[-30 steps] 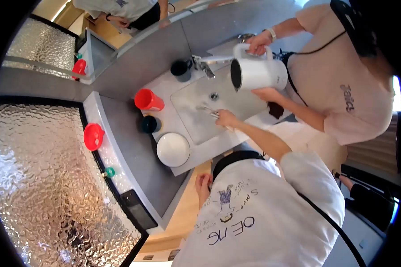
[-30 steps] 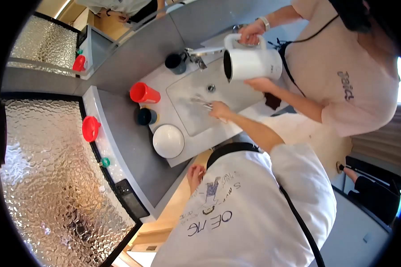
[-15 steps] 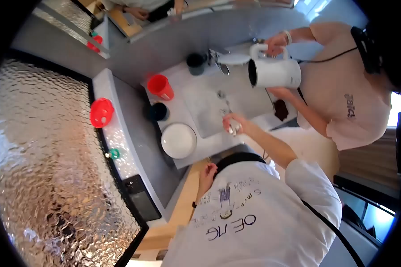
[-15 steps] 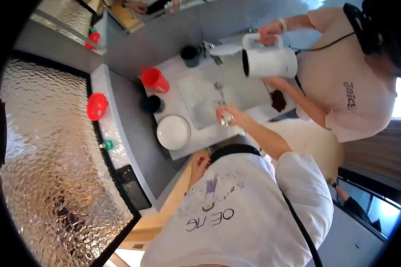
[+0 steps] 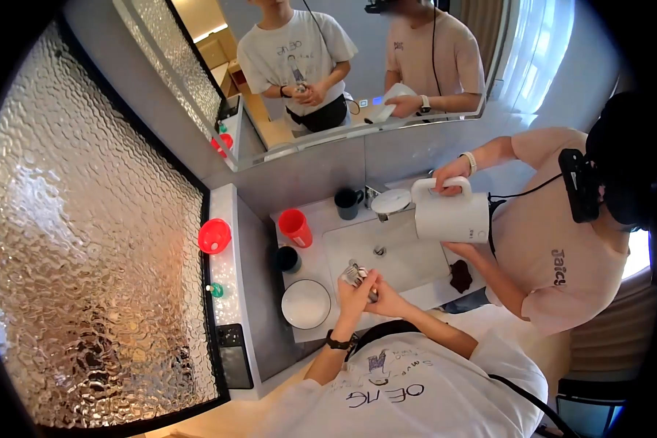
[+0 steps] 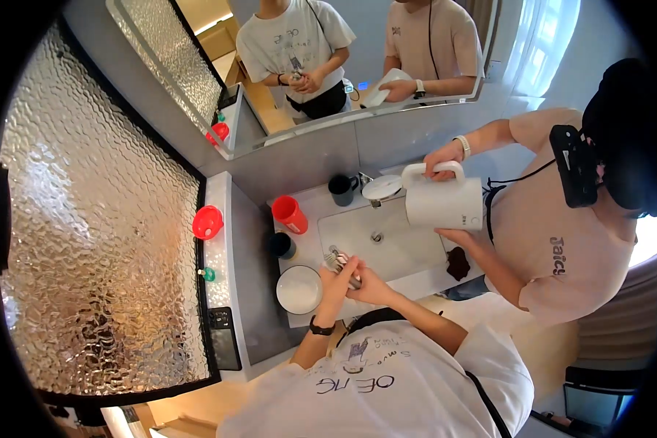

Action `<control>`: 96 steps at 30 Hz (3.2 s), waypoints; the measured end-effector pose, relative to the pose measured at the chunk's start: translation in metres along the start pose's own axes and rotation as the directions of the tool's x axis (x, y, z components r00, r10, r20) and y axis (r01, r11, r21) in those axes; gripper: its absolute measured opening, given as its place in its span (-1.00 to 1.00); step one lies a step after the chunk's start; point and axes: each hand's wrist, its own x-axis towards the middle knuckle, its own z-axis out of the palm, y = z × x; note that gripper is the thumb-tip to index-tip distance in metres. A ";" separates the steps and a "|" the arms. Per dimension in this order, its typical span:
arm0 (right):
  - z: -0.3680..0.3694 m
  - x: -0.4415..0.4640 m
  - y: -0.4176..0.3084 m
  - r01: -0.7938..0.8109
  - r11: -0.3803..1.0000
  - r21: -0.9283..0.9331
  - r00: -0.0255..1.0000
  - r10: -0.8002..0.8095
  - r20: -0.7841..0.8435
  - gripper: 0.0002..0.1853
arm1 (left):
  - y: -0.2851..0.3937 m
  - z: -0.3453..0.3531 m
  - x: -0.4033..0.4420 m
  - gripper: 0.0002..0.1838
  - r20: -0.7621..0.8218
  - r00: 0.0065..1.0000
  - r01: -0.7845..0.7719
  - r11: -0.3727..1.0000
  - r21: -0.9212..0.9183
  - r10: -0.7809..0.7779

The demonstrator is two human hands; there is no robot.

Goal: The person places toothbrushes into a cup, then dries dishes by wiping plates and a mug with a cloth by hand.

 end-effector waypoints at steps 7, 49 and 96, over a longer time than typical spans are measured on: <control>-0.040 -0.017 0.016 -0.014 0.916 0.400 0.988 -0.050 0.149 -0.20 | 0.019 0.042 -0.011 -0.79 0.034 0.898 -0.439 0.886 0.150 0.439; -0.011 -0.057 0.000 0.022 0.991 0.132 0.998 -0.013 -0.065 -0.70 | 0.008 0.018 -0.033 -0.34 0.312 0.899 -0.420 0.812 0.405 0.309; -0.039 -0.080 0.164 -0.689 0.724 0.030 0.723 0.689 -0.051 -0.74 | -0.093 -0.095 -0.063 -0.78 -0.036 0.995 0.099 0.983 0.157 -0.094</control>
